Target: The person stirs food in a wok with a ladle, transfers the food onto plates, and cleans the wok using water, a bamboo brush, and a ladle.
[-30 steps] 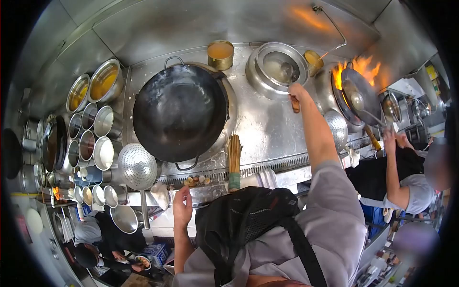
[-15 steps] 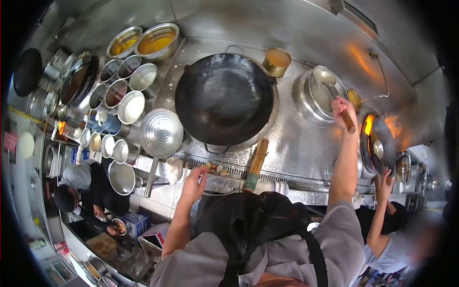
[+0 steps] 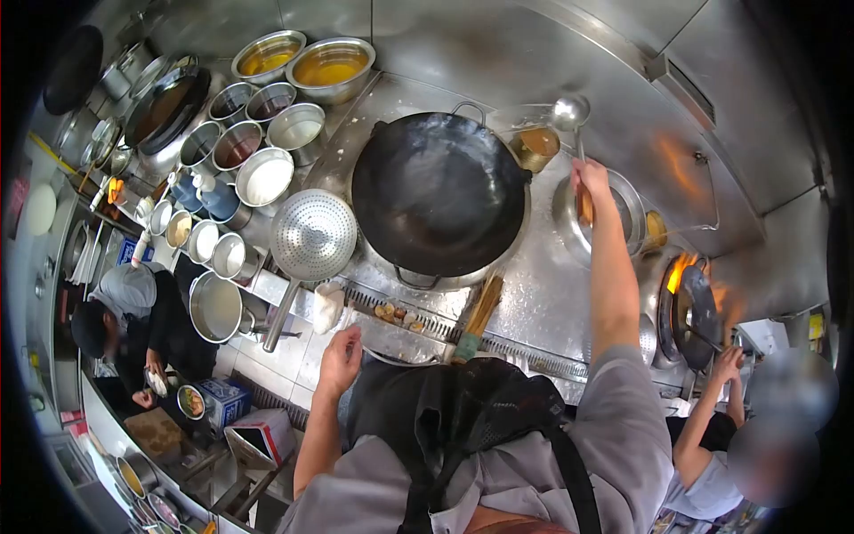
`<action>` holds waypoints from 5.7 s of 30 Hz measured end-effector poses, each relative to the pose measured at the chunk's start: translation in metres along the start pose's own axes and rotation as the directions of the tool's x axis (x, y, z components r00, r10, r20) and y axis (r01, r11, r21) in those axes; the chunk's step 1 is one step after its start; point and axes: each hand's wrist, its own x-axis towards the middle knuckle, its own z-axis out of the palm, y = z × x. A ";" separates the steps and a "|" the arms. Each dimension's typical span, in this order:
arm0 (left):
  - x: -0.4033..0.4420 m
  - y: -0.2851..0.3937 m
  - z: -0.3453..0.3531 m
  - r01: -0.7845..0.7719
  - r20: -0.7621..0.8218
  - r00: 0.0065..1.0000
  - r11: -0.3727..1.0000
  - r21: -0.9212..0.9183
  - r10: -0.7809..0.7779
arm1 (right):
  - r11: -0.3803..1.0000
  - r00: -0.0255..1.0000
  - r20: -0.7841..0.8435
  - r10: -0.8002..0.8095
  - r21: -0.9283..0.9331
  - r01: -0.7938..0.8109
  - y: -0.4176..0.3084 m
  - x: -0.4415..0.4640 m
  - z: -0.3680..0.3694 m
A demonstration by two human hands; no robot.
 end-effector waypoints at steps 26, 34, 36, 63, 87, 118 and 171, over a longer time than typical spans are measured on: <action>0.033 0.034 0.044 -0.038 0.228 0.974 0.991 0.131 0.007 | 0.902 0.894 -0.161 0.418 -0.047 -0.430 0.174 -0.063 -0.191; 0.039 0.042 0.043 -0.138 0.198 0.974 0.983 0.119 0.113 | 0.127 0.928 0.319 0.190 0.930 -0.346 0.201 -0.083 -0.190; 0.042 0.049 0.034 -0.113 0.196 0.977 0.987 0.110 0.090 | 0.196 0.927 0.349 0.135 0.908 -0.370 0.174 -0.091 -0.192; 0.010 -0.007 -0.019 0.008 -0.011 1.000 0.999 0.045 -0.007 | 0.958 0.924 -0.307 -0.229 -0.238 0.159 0.102 -0.091 -0.024; 0.048 0.069 0.059 -0.147 0.213 0.969 0.986 0.074 0.128 | 0.544 0.949 0.269 0.166 0.778 -0.316 0.261 -0.024 -0.215; -0.007 0.029 0.014 0.002 0.054 0.999 0.998 0.064 -0.006 | 0.933 0.957 -0.204 -0.208 -0.334 0.131 0.102 -0.166 0.001; -0.481 0.099 -0.111 -0.271 -0.784 0.621 0.931 -0.244 -0.025 | 0.462 -0.415 0.502 0.759 0.034 0.886 0.002 -0.637 0.540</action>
